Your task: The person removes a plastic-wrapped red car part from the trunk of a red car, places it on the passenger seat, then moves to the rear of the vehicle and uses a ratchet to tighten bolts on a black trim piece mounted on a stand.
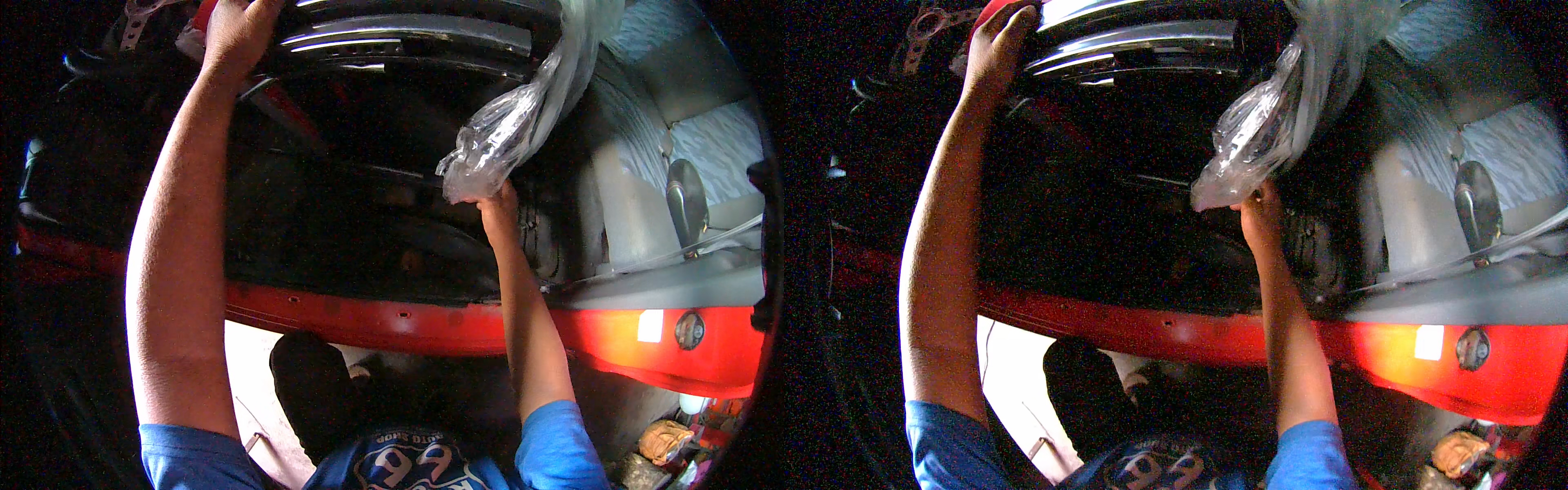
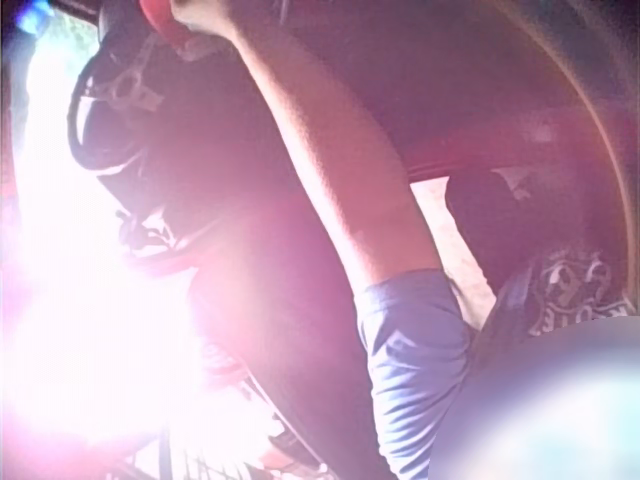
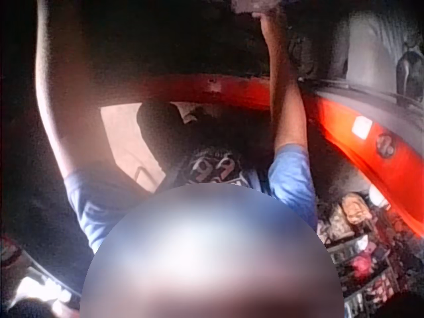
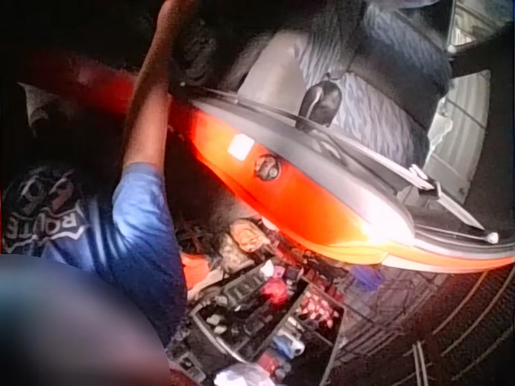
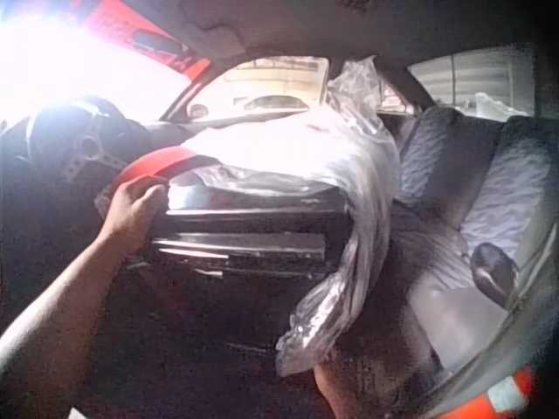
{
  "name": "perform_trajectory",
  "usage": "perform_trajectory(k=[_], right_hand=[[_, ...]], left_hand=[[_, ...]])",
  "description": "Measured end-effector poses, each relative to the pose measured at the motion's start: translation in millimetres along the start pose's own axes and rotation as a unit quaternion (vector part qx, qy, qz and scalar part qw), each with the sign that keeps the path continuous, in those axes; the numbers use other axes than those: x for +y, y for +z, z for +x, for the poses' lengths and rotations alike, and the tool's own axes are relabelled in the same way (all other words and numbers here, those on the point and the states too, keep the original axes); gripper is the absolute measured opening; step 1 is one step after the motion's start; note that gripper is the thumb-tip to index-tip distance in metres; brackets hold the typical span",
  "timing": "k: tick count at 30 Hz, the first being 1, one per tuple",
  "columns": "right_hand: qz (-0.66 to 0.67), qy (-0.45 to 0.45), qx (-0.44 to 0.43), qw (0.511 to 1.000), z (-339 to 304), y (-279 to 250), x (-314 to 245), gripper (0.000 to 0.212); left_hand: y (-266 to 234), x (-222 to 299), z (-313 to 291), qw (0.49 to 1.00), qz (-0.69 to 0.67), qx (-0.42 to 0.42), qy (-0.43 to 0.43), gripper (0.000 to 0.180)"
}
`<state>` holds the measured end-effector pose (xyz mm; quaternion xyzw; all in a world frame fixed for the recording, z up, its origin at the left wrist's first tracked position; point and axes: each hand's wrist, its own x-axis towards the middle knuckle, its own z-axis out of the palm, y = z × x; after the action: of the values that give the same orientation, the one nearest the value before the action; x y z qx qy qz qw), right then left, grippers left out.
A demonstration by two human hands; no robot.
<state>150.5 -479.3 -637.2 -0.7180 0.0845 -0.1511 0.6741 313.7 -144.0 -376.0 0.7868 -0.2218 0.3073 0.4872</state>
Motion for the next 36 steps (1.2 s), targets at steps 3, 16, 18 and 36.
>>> perform_trajectory(k=[3,16,18,36], right_hand=[[-0.011,-0.022,0.016,1.000,-3,-1,7,0.036],[-0.071,0.068,0.168,0.981,-23,-34,62,0.036],[-0.115,0.013,0.188,0.975,-32,-42,70,0.036],[0.050,0.064,-0.322,0.943,-44,-13,-85,0.050]], left_hand=[[-1,-2,0,1.000,0.002,-0.014,0.009,0.034],[2,-1,-3,1.000,0.023,0.010,-0.016,0.033],[2,-1,-4,0.999,0.029,0.010,-0.009,0.034],[-5,-30,7,0.994,0.109,-0.020,0.013,0.043]])
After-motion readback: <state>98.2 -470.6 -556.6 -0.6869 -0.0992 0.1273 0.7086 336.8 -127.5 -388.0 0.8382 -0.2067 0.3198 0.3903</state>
